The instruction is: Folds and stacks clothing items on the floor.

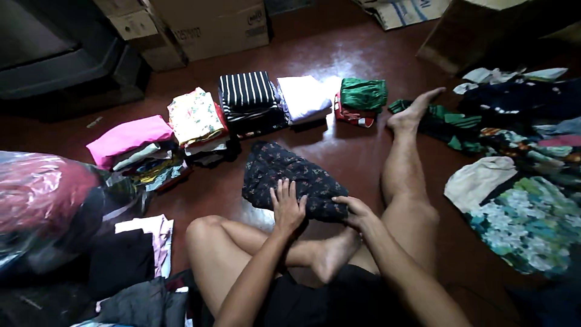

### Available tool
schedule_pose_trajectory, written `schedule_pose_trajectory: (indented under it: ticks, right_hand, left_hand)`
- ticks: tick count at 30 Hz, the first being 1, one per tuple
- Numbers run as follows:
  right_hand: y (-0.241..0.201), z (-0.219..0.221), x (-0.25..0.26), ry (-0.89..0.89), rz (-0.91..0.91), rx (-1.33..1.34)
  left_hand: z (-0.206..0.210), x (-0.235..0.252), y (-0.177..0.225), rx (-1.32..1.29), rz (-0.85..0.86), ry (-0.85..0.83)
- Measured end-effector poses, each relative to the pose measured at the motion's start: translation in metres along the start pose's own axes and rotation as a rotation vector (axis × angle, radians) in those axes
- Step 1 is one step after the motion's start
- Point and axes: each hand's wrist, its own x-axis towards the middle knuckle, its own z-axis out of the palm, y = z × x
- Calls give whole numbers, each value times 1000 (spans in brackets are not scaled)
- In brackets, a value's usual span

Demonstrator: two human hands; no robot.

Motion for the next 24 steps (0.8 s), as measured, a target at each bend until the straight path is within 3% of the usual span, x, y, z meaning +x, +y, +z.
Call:
schedule_pose_trajectory:
  ticks: [2,5,10,14,18,21,24]
  right_hand:
    - [5,6,-23,-4,8,80]
    - [14,8,-45,119,-171,140]
    - [16,33,-75,191,-378,251]
    - [-6,100,-72,151,-472,180]
    - [-21,132,-20,-101,-535,-117]
    - [-24,118,26,34,-801,-732]
    - [-21,86,55,160,-757,-1244]
  left_hand:
    - [20,-7,-8,-112,42,-200]
    - [31,-7,-8,-247,202,-388]
    - [9,-6,-6,-816,155,-565]
    - [-2,-19,-13,-1498,-182,-440]
    - [-9,-8,-20,-1879,-590,-10]
    - [-11,2,-27,-1792,-905,20]
    - [4,12,-36,-1618,-1069,-105]
